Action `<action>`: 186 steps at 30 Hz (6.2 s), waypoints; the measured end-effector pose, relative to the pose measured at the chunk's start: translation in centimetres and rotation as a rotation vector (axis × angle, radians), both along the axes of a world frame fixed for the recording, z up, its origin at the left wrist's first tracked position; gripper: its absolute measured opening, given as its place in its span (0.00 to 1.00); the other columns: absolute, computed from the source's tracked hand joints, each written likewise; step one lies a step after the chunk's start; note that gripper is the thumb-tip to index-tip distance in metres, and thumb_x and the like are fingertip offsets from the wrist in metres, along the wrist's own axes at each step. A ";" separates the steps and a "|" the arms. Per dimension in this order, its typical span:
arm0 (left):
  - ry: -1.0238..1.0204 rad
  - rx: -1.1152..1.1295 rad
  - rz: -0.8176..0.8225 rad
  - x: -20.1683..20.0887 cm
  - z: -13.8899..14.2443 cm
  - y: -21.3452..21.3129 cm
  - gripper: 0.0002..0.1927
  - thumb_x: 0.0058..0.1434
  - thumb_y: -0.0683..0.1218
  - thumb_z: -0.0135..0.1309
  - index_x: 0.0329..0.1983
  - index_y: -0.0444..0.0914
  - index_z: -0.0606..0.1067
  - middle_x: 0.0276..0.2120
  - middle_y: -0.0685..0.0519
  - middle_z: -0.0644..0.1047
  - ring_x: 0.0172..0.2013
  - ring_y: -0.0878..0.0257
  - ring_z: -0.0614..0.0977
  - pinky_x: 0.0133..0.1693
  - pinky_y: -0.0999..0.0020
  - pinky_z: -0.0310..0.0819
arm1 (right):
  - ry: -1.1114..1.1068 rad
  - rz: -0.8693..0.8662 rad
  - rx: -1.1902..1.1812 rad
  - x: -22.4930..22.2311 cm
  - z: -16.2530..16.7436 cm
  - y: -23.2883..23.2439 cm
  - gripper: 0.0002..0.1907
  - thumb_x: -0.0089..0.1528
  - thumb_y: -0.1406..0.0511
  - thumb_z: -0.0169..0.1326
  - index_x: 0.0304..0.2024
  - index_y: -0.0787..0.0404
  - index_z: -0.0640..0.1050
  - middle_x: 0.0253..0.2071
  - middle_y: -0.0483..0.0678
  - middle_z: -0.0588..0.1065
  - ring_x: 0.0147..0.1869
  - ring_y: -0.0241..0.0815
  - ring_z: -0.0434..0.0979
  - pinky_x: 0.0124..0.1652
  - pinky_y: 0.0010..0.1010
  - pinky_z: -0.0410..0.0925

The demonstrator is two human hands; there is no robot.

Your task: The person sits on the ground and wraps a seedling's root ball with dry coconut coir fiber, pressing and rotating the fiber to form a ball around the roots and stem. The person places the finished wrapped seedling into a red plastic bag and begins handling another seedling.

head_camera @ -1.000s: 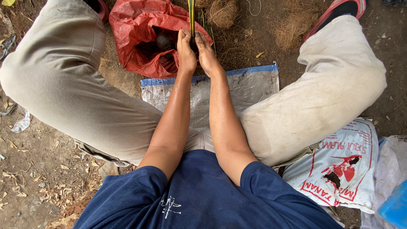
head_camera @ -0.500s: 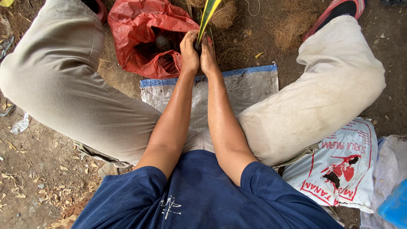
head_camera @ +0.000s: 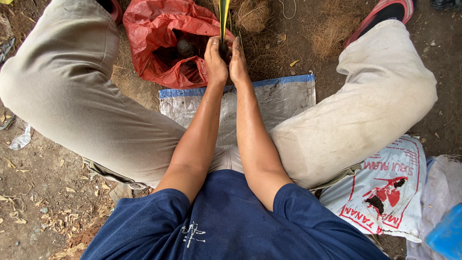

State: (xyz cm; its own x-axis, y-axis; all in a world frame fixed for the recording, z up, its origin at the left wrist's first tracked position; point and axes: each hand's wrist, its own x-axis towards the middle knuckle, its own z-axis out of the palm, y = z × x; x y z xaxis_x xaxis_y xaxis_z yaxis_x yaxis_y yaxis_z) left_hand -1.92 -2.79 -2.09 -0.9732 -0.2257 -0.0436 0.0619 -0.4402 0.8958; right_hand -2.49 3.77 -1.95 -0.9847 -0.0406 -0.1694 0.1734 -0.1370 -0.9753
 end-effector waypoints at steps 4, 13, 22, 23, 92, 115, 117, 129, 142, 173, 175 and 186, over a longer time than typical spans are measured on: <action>0.019 -0.079 -0.072 -0.2 -0.8 0.5 0.15 0.76 0.49 0.32 0.49 0.37 0.68 0.32 0.54 0.69 0.33 0.64 0.70 0.38 0.64 0.68 | 0.051 0.001 0.077 0.0 -0.5 0.5 0.35 0.72 0.44 0.34 0.71 0.58 0.66 0.70 0.56 0.65 0.76 0.50 0.62 0.70 0.43 0.58; 0.178 -0.232 -0.132 -0.1 -0.4 0.2 0.15 0.71 0.48 0.37 0.55 0.37 0.68 0.43 0.51 0.73 0.46 0.62 0.74 0.50 0.63 0.70 | -0.016 -0.008 -0.125 0.3 -0.3 0.4 0.33 0.72 0.48 0.31 0.73 0.58 0.63 0.71 0.56 0.63 0.74 0.50 0.64 0.67 0.43 0.64; 0.061 -0.262 -0.205 -0.2 0.7 -0.2 0.10 0.71 0.42 0.41 0.50 0.35 0.71 0.35 0.54 0.72 0.35 0.66 0.73 0.39 0.66 0.71 | -0.003 -0.056 -0.131 0.2 -0.6 0.6 0.36 0.74 0.46 0.27 0.74 0.62 0.61 0.73 0.60 0.62 0.77 0.52 0.61 0.72 0.42 0.58; 0.073 -0.278 -0.199 -0.2 0.7 -0.3 0.10 0.71 0.42 0.40 0.50 0.35 0.71 0.35 0.54 0.73 0.35 0.66 0.74 0.39 0.66 0.73 | 0.010 -0.063 -0.104 0.3 -0.6 0.6 0.36 0.74 0.46 0.27 0.74 0.62 0.61 0.73 0.60 0.62 0.78 0.50 0.60 0.73 0.41 0.56; 0.025 -0.068 -0.244 0.2 -0.5 -0.4 0.12 0.69 0.48 0.59 0.48 0.35 0.75 0.35 0.57 0.77 0.34 0.67 0.76 0.39 0.69 0.74 | -0.094 -0.130 -0.179 0.4 -0.2 0.7 0.45 0.66 0.35 0.23 0.58 0.60 0.75 0.54 0.53 0.75 0.63 0.46 0.74 0.64 0.40 0.67; -0.162 0.275 -0.483 -0.4 -0.3 -0.9 0.14 0.78 0.50 0.36 0.51 0.38 0.69 0.30 0.57 0.71 0.24 0.71 0.65 0.25 0.76 0.59 | -0.141 -0.171 -0.192 0.7 0.7 1.0 0.45 0.64 0.34 0.23 0.62 0.54 0.73 0.35 0.40 0.72 0.36 0.29 0.76 0.34 0.21 0.74; -0.155 0.227 -0.480 -0.6 -0.5 -0.8 0.14 0.79 0.49 0.37 0.53 0.36 0.70 0.32 0.57 0.71 0.26 0.71 0.67 0.27 0.76 0.62 | -0.127 -0.175 -0.215 0.6 0.5 1.1 0.45 0.66 0.34 0.24 0.63 0.55 0.74 0.34 0.37 0.69 0.33 0.27 0.72 0.32 0.18 0.70; -0.289 0.510 -0.237 -1.9 -2.7 -2.1 0.11 0.75 0.41 0.47 0.57 0.31 0.70 0.39 0.48 0.80 0.33 0.63 0.83 0.35 0.66 0.80 | -0.085 -0.049 -0.180 0.1 -2.3 1.9 0.33 0.69 0.40 0.38 0.59 0.55 0.77 0.34 0.35 0.69 0.36 0.30 0.69 0.40 0.32 0.69; -0.230 0.576 -0.386 -2.2 -2.7 -3.1 0.22 0.74 0.41 0.40 0.69 0.29 0.63 0.37 0.49 0.75 0.33 0.61 0.78 0.38 0.66 0.80 | 0.124 0.078 -0.032 0.7 -2.6 3.6 0.32 0.56 0.67 0.73 0.61 0.67 0.77 0.43 0.42 0.78 0.49 0.35 0.79 0.55 0.29 0.78; 0.031 0.136 -0.244 -2.8 -3.8 -1.8 0.17 0.75 0.45 0.47 0.58 0.29 0.76 0.43 0.49 0.83 0.43 0.65 0.82 0.50 0.69 0.78 | 0.090 0.079 0.471 0.7 -1.6 3.1 0.10 0.65 0.65 0.58 0.45 0.64 0.84 0.37 0.46 0.85 0.36 0.35 0.84 0.40 0.31 0.75; 0.002 0.085 -0.280 -2.6 -3.5 -1.8 0.16 0.75 0.46 0.46 0.57 0.31 0.75 0.41 0.50 0.82 0.42 0.65 0.82 0.48 0.70 0.78 | 0.132 0.037 0.508 0.7 -1.6 2.7 0.09 0.64 0.67 0.59 0.44 0.64 0.85 0.37 0.49 0.85 0.36 0.36 0.85 0.39 0.31 0.76; 0.048 -0.128 -0.319 -1.8 -3.8 -2.4 0.08 0.76 0.48 0.47 0.50 0.38 0.68 0.36 0.56 0.72 0.36 0.68 0.73 0.40 0.68 0.74 | 0.088 0.111 0.083 0.2 -2.4 3.1 0.13 0.66 0.70 0.56 0.53 0.68 0.80 0.50 0.54 0.83 0.49 0.43 0.86 0.48 0.35 0.80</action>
State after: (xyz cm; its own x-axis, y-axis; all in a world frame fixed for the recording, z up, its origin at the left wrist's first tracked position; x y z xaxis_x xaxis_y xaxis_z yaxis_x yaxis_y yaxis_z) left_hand -3.73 -5.21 -5.86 -0.9959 0.0893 0.0126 -0.0175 -0.3281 0.9445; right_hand -2.28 6.86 -4.37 -0.9862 -0.1394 -0.0898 0.0962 -0.0398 -0.9946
